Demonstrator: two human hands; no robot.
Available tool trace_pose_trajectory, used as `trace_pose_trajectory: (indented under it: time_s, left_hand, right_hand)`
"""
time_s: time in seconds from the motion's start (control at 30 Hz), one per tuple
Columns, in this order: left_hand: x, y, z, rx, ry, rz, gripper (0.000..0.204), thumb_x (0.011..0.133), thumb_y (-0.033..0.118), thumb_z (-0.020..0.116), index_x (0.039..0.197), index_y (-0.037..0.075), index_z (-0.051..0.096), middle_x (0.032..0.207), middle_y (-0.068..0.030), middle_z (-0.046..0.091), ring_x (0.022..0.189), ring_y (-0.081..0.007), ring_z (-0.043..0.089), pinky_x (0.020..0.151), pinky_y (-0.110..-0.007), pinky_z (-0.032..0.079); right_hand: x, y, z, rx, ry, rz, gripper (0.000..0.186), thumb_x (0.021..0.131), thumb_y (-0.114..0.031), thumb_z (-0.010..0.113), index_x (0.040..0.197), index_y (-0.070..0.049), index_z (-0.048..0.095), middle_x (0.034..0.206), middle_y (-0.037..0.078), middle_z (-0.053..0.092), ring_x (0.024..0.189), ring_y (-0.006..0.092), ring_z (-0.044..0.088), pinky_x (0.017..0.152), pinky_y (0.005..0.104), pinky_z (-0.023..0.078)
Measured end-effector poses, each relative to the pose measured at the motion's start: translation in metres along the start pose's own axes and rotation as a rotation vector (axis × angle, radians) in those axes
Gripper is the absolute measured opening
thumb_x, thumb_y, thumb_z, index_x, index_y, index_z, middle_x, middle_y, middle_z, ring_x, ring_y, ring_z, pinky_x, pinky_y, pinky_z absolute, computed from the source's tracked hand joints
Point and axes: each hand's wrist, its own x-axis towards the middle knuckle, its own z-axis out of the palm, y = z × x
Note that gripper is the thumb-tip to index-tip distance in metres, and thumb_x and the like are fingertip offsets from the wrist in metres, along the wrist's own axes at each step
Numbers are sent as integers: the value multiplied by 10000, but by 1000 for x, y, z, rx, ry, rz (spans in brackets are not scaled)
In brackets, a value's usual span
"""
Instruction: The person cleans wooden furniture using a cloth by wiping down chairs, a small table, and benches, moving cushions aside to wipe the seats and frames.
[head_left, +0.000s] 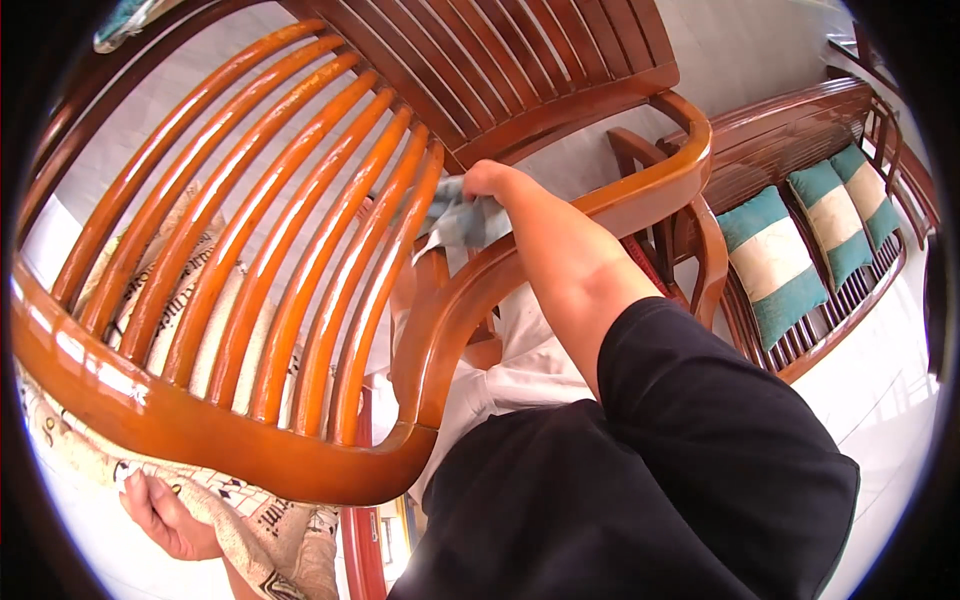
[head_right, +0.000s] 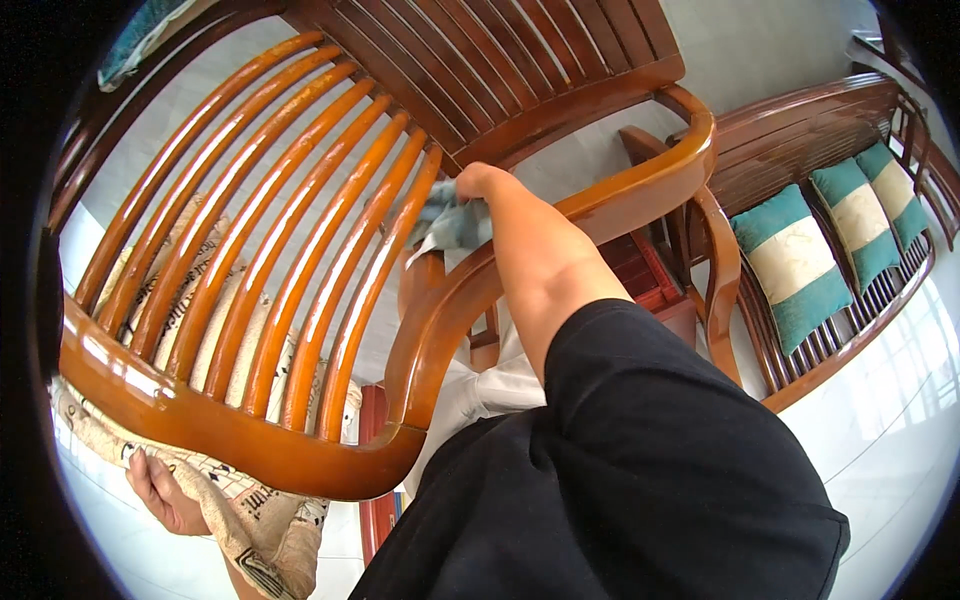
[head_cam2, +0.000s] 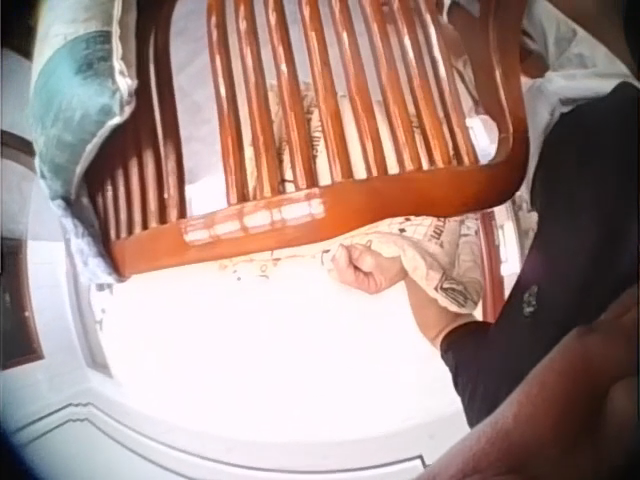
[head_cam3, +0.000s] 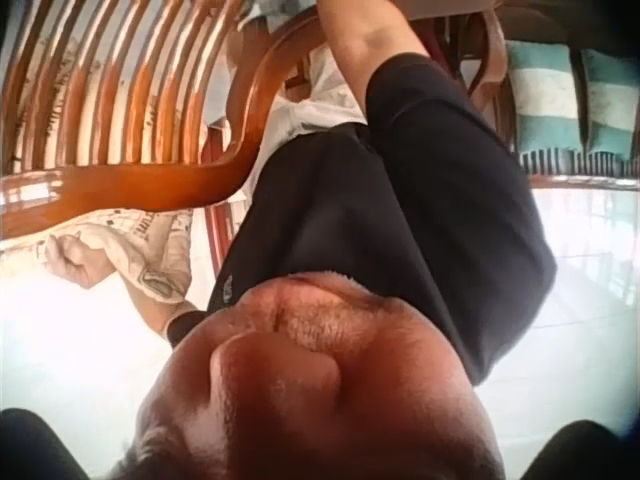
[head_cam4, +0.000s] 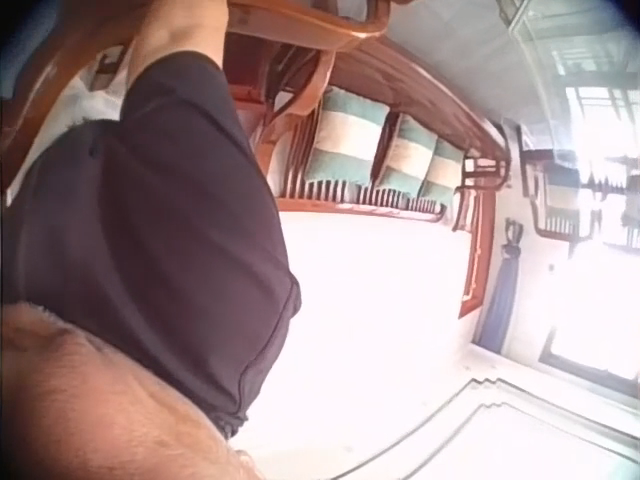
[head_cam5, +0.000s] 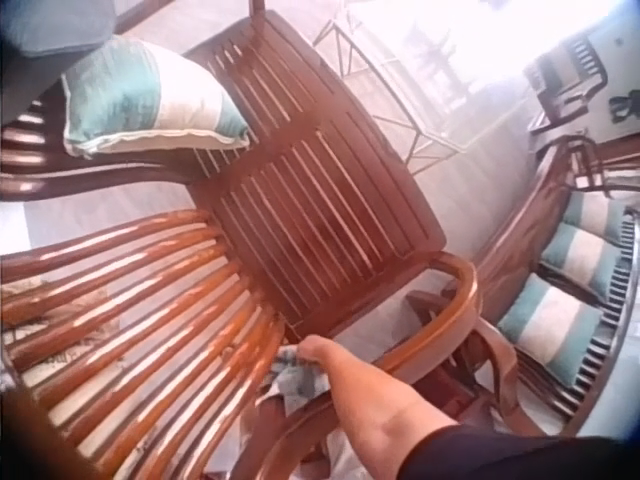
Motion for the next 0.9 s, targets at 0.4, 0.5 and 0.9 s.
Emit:
trace_pose_trajectory:
  time_s: [0.4,0.5,0.9]
  left_hand:
    - [14,23,45,-85,-132,207,281,934,-110,516,1115,-53,723,922,-118,579,967,-285,583,1011,-405,431]
    - [16,23,56,-129,-71,278,297,908,-94,527,1076,-12,757,886,-91,605,1142,-361,579,1097,-489,390]
    - [23,23,-87,-777,227,-378,195,931,-37,594,1054,33,729,934,-18,651,956,-152,637,963,-319,515]
  right_hand:
    - [-141,-77,28,-113,610,-335,445,850,-319,628,1230,-103,715,1170,195,741,1114,369,701,976,449,545]
    - [-223,-96,74,-13,516,-596,464,854,-296,640,1264,-92,717,1136,177,756,1086,302,720,956,416,554]
    - [-344,58,52,603,313,-816,424,864,-116,594,1257,-16,717,1112,43,721,1014,151,660,958,332,527]
